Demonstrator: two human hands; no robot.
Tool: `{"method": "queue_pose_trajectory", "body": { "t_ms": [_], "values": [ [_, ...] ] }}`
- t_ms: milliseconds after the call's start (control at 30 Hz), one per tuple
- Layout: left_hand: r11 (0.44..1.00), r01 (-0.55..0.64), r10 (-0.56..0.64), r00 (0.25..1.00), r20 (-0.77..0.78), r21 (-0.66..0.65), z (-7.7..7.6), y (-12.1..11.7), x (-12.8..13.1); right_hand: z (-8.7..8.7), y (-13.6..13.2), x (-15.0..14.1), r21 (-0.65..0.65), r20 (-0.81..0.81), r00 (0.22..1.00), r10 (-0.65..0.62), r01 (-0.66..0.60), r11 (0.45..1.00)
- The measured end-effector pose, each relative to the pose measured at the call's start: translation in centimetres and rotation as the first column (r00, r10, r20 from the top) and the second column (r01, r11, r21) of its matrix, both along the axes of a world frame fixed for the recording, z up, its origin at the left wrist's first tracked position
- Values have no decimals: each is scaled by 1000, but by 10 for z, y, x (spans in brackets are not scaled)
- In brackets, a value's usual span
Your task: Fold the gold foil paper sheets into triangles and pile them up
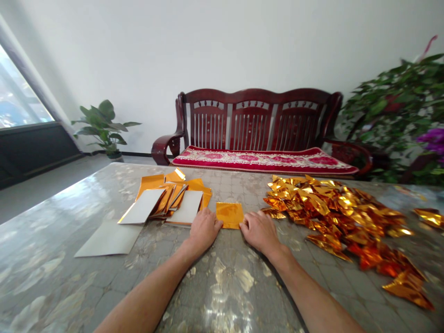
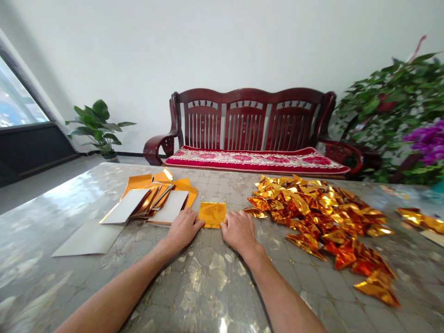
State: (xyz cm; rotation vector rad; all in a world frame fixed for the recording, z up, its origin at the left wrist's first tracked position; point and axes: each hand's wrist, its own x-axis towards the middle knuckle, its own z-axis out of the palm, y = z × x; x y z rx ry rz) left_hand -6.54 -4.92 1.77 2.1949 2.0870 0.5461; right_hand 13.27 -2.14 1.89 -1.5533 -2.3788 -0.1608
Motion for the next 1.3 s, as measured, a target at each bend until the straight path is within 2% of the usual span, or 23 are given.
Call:
{"method": "queue_pose_trajectory", "body": {
  "t_ms": [300,533,600,700,767,833,1067,1300],
  "values": [
    [1000,-25,22,993,-117,-19,3,0,3,1,-1,0,-4,17,1000,-7,7,1000],
    [999,-26,27,998,-62,30,4,-4,2,1,-3,-1,5,25,1000,4,-4,1000],
    [996,25,-23,999,-32,81,1,-4,2,1,-3,-1,1,28,1000,2,-2,1000],
    [970,201,-199,980,-28,136,-4,-6,4,2,-4,0,1,20,1000,-5,5,1000],
    [939,324,-320,946,-49,114,-5,-9,6,1,-4,0,16,-6,1000,-10,11,1000],
    [919,389,-384,920,-85,63,-4,-13,10,-1,-5,-1,36,-38,999,-16,18,999],
    [928,366,-369,883,-291,-65,2,-25,26,-5,-10,-15,36,-57,995,-83,86,996],
    [934,346,-355,864,-357,-92,-2,-33,29,-8,-6,-18,-16,-35,991,-129,129,992]
  ]
}}
